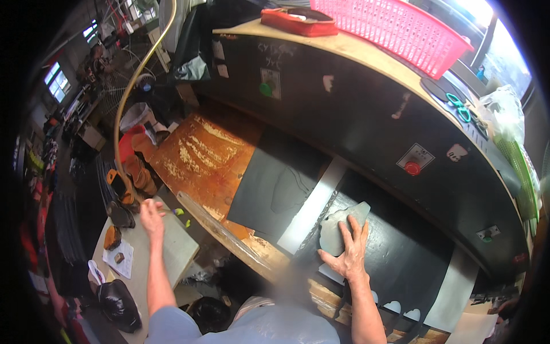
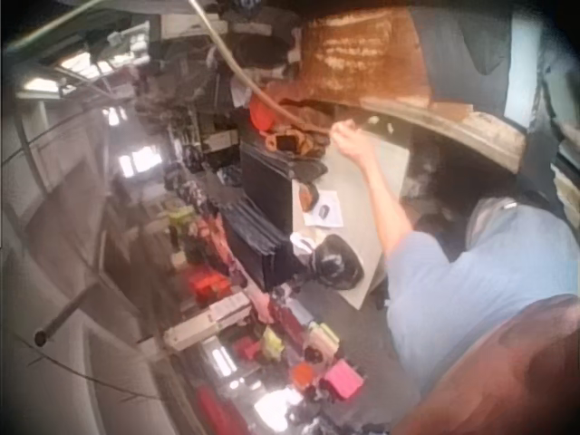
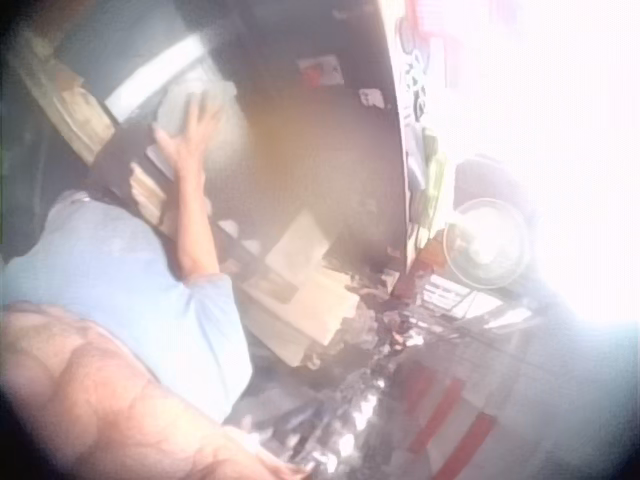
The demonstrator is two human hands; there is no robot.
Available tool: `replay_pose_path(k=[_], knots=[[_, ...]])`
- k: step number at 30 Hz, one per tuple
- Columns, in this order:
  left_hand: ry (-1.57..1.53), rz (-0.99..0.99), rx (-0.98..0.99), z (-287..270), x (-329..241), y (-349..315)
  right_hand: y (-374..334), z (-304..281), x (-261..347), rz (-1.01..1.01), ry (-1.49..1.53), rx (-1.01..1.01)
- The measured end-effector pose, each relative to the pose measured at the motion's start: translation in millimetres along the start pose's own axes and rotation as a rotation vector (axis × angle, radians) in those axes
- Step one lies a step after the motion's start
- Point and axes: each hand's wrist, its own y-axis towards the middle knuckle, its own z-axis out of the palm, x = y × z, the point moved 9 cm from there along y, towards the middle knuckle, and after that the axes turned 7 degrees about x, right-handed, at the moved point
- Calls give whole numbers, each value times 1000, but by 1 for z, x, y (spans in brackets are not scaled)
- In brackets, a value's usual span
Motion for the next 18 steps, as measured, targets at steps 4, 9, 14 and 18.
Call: replay_pose_path(k=[4,9,14,18], knots=[[-52,489,26,-63,-176,-19,-1,1,-4,12,2,-21],[-200,916,-182,-101,-389,-42,-5,1,-4,-17,26,-50],[-594,1363,-193,-49,-500,-30,-4,4,-7,29,46,-21],[-460,1505,-332,39,-539,4,-4,2,-7,53,37,-13]])
